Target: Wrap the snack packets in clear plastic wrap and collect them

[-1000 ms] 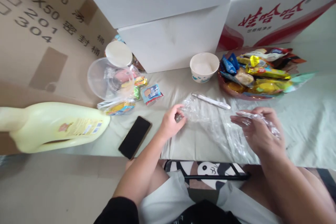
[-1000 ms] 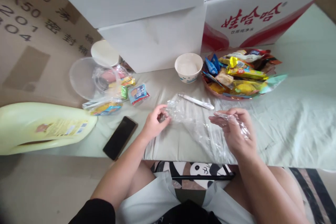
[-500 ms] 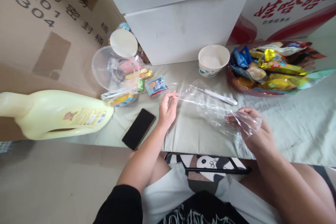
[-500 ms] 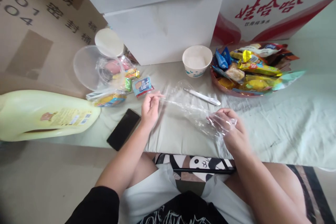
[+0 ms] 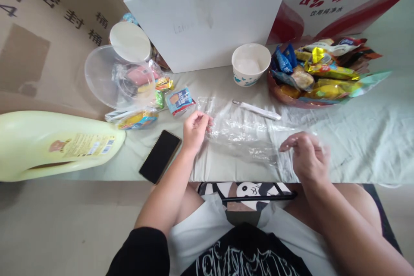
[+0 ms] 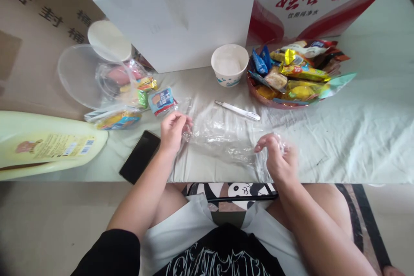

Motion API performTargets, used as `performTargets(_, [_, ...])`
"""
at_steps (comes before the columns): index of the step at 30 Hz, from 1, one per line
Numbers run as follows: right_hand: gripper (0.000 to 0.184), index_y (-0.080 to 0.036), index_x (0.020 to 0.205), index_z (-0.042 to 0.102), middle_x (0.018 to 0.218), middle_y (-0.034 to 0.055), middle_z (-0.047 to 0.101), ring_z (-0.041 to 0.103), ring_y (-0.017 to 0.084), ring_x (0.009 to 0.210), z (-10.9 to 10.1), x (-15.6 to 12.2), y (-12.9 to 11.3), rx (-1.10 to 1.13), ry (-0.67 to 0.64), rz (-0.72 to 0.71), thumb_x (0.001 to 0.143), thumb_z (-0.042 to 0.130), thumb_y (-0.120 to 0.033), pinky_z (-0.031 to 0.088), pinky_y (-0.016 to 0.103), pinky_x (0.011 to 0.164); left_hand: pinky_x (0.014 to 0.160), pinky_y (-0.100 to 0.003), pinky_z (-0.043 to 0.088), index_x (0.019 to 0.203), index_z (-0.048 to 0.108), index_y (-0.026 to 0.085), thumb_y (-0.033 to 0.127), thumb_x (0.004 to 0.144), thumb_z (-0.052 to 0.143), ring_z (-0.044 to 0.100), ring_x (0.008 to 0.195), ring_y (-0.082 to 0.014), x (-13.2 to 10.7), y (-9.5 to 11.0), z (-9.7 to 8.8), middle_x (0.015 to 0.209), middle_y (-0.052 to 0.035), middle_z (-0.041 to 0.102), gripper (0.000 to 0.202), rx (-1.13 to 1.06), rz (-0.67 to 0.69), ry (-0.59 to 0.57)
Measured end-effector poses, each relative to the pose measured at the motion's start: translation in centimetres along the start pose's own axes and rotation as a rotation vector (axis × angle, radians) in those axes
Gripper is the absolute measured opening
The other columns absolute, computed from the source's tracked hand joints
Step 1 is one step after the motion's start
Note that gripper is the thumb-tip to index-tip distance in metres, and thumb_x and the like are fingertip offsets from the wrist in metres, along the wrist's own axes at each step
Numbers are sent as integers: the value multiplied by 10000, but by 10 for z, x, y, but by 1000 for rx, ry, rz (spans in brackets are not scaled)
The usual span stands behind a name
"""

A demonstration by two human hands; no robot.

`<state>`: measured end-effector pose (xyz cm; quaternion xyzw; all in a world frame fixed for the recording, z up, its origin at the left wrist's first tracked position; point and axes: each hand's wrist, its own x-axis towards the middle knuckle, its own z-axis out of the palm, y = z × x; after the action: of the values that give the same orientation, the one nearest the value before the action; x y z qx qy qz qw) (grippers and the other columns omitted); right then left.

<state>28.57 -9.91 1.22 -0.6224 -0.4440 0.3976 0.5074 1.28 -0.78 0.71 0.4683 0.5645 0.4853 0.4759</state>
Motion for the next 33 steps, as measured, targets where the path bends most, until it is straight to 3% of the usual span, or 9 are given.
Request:
performTargets(4, [525, -236, 550, 590, 490, 28, 571, 589, 181, 531, -4, -1, -6, -153, -110, 98, 946, 509, -570, 484, 329, 561, 338, -194, 218, 723, 558, 220, 341, 789, 664, 340, 344, -62, 2, 3, -8, 497, 66, 522, 174, -24, -139, -52])
performTargets(8, [254, -215, 976, 670, 467, -43, 591, 478, 143, 389, -6, -4, -18, -368, -296, 195, 870, 560, -417, 377, 286, 438, 394, -221, 268, 621, 570, 210, 214, 740, 598, 363, 387, -85, -6, 7, -24, 461, 50, 495, 122, 186, -26, -133])
performTargets(13, [522, -221, 1323, 507, 529, -68, 609, 536, 168, 449, -8, -11, -15, -628, -438, 128, 810, 538, -316, 405, 291, 511, 600, -325, 453, 524, 482, 207, 175, 721, 526, 589, 663, -183, -17, 8, -36, 728, -48, 657, 205, 528, 185, -117])
performTargets(16, [653, -222, 1434, 438, 613, -28, 614, 553, 200, 509, -8, -16, -6, -852, -361, 19, 821, 584, -391, 350, 293, 499, 803, -384, 503, 650, 550, 207, 190, 771, 592, 630, 891, -248, -18, 4, -32, 964, -79, 680, 129, 855, 289, 3])
performTargets(20, [784, -228, 1518, 375, 919, 96, 649, 557, 212, 590, -10, -27, -1, -1045, -298, -120, 805, 635, -423, 378, 324, 510, 961, -445, 478, 893, 636, 210, 226, 866, 626, 598, 1072, -294, -13, -3, -20, 1130, -108, 669, 33, 984, 353, -66])
performTargets(23, [810, -252, 1529, 371, 1160, 169, 591, 637, 313, 878, -16, -33, -3, -1045, -334, -252, 782, 653, -390, 516, 432, 692, 937, -426, 477, 953, 635, 214, 172, 871, 627, 606, 1042, -277, -10, -6, -15, 1043, -86, 700, 93, 967, 364, -127])
performTargets(27, [631, -255, 1436, 474, 1361, 190, 522, 565, 400, 1207, -16, -29, -14, -897, -290, -389, 844, 627, -407, 488, 585, 962, 853, -347, 495, 1022, 632, 205, 113, 858, 584, 630, 915, -204, -12, -5, -11, 913, -42, 695, 194, 782, 393, -250])
performTargets(30, [557, -224, 1393, 499, 1351, 180, 571, 564, 353, 1277, 2, -15, -23, -687, -323, -474, 887, 629, -418, 487, 536, 1034, 774, -270, 499, 1009, 620, 201, 121, 839, 585, 630, 826, -139, -20, 1, -8, 898, -15, 676, 192, 495, 374, -425])
performTargets(33, [691, -179, 1420, 467, 1340, 183, 625, 639, 318, 1182, 25, 1, -27, -560, -524, -372, 820, 700, -432, 548, 456, 932, 732, -247, 506, 926, 599, 203, 141, 809, 630, 630, 772, -117, -28, 10, -6, 840, 8, 631, 136, 170, 234, -591])
